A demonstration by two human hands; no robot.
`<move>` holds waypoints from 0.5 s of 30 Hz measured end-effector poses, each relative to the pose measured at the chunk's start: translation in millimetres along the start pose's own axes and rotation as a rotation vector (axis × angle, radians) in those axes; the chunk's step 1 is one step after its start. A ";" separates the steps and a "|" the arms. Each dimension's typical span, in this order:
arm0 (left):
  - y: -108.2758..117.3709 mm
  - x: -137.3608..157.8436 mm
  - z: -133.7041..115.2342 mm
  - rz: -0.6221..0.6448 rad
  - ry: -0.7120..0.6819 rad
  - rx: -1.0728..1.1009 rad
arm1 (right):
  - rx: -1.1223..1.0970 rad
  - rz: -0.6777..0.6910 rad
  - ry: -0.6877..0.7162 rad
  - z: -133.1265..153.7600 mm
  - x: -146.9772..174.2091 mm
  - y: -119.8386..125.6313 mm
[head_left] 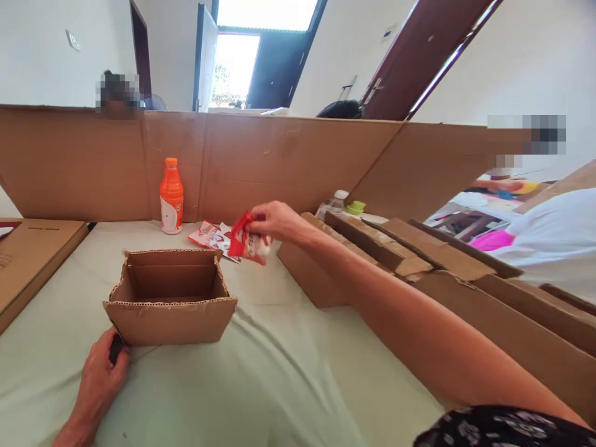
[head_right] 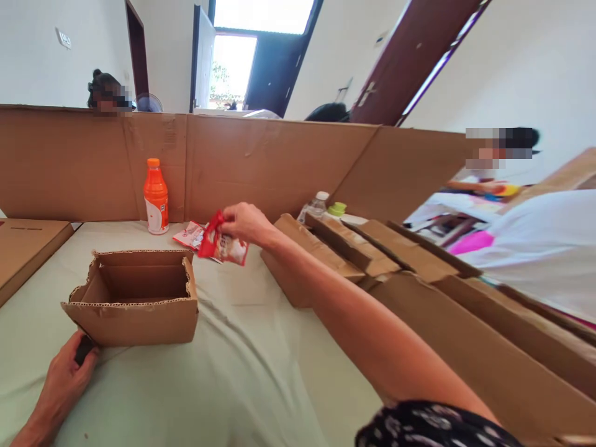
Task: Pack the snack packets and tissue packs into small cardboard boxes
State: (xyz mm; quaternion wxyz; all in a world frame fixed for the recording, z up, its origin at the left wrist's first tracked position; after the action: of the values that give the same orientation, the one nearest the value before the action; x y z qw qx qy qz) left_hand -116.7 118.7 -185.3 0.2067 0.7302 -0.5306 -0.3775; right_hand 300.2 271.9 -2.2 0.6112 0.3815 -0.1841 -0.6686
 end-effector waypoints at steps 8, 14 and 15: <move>1.6 -2.1 0.1 -0.015 0.018 -0.003 | 0.268 0.620 -0.009 -13.4 70.0 -80.6; -1.6 0.7 10.7 -0.019 0.037 -0.013 | 0.357 0.416 0.023 -22.2 14.3 -112.5; -2.7 1.9 11.9 -0.018 0.040 -0.010 | 0.382 0.369 0.021 -25.5 2.6 -118.6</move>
State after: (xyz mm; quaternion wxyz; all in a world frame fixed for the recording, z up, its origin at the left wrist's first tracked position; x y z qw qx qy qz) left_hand -123.9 119.1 -195.3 0.2173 0.7413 -0.5178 -0.3675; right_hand 238.8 297.0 -103.7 0.6415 0.4570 -0.3671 -0.4949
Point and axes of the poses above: each hand's wrist, its own x-axis away from the middle knuckle, its own y-axis out of the back of the hand, z = x × y, the point moved 8 cm from there along -x, towards the middle knuckle, and after that the axes turned 2 degrees about -x, right-handed, at the moved point
